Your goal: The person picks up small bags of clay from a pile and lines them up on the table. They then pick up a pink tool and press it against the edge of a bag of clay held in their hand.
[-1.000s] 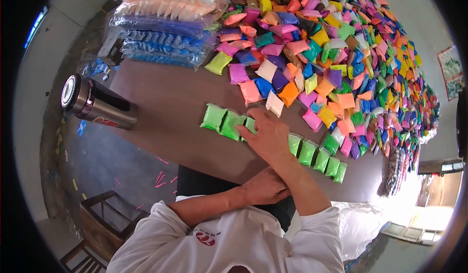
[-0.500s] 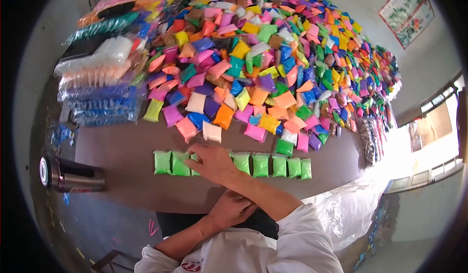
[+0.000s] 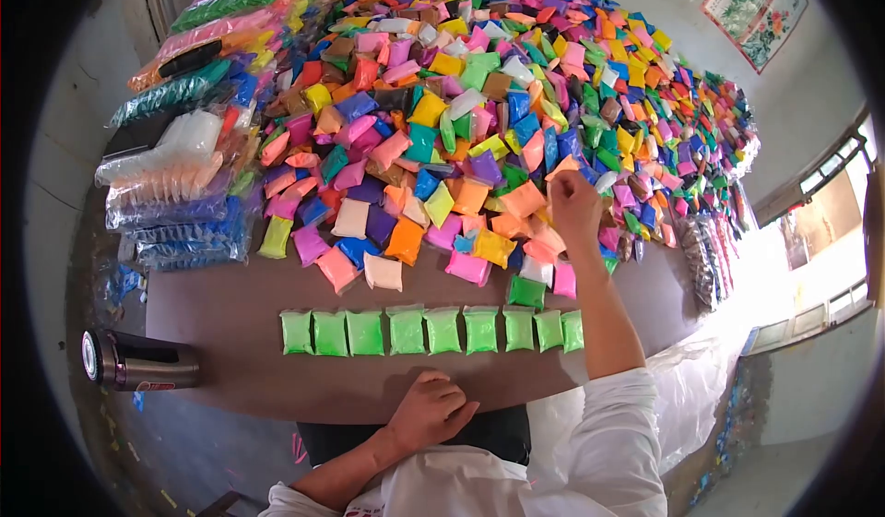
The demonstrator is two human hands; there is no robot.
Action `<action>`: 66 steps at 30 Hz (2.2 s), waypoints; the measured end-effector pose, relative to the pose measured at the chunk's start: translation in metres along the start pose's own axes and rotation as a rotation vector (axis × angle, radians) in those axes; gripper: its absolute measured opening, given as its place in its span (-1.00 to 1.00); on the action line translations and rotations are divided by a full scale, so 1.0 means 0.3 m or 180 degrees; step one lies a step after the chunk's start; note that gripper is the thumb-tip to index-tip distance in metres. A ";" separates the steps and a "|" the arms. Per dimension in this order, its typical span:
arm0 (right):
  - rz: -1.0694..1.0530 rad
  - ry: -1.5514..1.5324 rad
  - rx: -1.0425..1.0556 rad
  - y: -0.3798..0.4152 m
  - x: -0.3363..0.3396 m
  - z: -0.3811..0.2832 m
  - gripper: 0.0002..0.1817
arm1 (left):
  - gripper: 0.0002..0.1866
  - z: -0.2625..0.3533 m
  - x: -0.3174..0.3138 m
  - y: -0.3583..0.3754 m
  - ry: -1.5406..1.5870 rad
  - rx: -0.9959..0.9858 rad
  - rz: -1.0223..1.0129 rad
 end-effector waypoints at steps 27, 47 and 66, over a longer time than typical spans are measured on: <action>-0.0598 0.0847 0.0486 -0.538 -0.549 -0.239 -0.60 | -0.82 -0.012 0.000 0.017 -0.0031 0.0210 0.0093; -0.1611 -0.3620 -0.2149 0.691 0.036 -0.317 -0.70 | -0.66 -0.142 0.015 0.054 0.1834 0.1374 0.0059; -0.3540 -0.2477 0.0348 0.537 -0.462 -1.027 -0.69 | -0.92 -0.020 0.031 0.042 0.0314 0.0118 0.0332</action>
Point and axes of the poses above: each hand's wrist, its own y-axis away from the middle knuckle, its own x-axis out of the back of the hand, z = x × y, the point moved 8 cm from there along -y, towards the middle knuckle, and after that the axes turned 3 degrees about x, right-handed, at the moved point
